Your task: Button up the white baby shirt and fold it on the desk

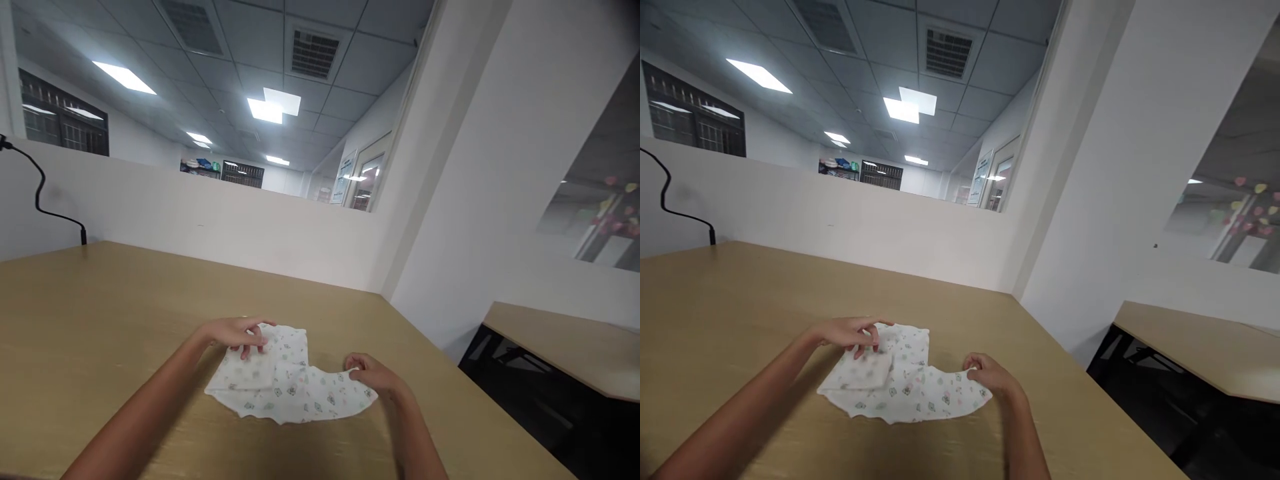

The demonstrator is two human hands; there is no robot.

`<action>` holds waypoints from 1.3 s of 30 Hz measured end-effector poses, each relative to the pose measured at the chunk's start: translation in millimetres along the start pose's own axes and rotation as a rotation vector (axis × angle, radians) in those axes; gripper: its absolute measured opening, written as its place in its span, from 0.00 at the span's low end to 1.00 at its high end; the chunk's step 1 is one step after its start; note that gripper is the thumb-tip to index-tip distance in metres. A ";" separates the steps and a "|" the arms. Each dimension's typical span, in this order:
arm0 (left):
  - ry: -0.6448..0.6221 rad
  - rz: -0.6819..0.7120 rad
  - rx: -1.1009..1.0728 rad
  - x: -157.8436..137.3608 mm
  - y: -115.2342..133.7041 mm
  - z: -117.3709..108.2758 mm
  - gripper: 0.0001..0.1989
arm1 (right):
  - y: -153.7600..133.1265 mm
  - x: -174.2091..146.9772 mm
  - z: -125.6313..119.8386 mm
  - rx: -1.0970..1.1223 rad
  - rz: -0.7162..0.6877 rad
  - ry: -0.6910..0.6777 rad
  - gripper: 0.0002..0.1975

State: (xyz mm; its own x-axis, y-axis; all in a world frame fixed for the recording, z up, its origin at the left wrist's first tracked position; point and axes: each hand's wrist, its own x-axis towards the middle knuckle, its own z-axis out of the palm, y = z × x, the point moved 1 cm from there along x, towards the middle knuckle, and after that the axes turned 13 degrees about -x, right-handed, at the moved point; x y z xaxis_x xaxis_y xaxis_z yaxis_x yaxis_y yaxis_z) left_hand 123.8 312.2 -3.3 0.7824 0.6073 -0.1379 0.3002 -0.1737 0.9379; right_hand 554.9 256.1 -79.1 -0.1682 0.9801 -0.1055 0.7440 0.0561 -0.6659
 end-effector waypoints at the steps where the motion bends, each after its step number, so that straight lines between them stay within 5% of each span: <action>1: 0.043 0.024 -0.001 9.7 -11.9 0.1 0.37 | -5.4 0.4 2.0 0.014 -0.008 0.017 0.12; 6: 0.645 0.208 0.122 43.7 -94.3 -11.6 0.25 | -55.3 7.6 27.1 0.324 -0.091 -0.013 0.17; 9: 0.791 0.147 0.330 46.8 -121.6 -12.7 0.19 | -96.5 21.2 56.1 0.529 -0.188 -0.028 0.22; 11: 0.842 0.087 0.429 42.6 -125.1 -12.1 0.19 | -120.5 32.7 77.5 0.546 -0.247 -0.202 0.26; 14: 0.809 0.014 0.494 35.4 -121.5 -11.2 0.23 | -135.8 50.6 96.8 0.551 -0.303 -0.331 0.31; 20: 0.623 -0.103 0.574 37.6 -125.6 -8.8 0.27 | -76.1 74.4 85.1 0.332 -0.184 0.378 0.24; 22: 0.606 -0.070 0.587 41.4 -129.3 -7.1 0.27 | -53.3 75.5 80.7 0.166 -0.163 0.477 0.21; 27: 0.661 0.048 0.488 48.4 -135.9 -5.9 0.27 | -38.3 76.8 86.6 -0.128 -0.200 0.432 0.20; 32: 0.793 0.345 0.116 52.1 -132.8 -12.8 0.26 | -47.2 84.1 101.1 -0.192 -0.200 0.474 0.17; 39: 0.794 0.345 -0.305 51.3 -126.4 -12.4 0.29 | -48.8 91.2 109.3 0.194 -0.139 0.602 0.16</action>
State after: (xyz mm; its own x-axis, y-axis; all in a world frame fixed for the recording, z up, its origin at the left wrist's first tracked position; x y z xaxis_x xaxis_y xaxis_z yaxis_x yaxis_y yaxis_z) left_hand 119.3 374.9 -125.0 0.1632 0.9337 0.3187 -0.1257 -0.3007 0.9454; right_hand 432.6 321.9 -137.0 0.1796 0.9048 0.3862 0.6014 0.2097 -0.7709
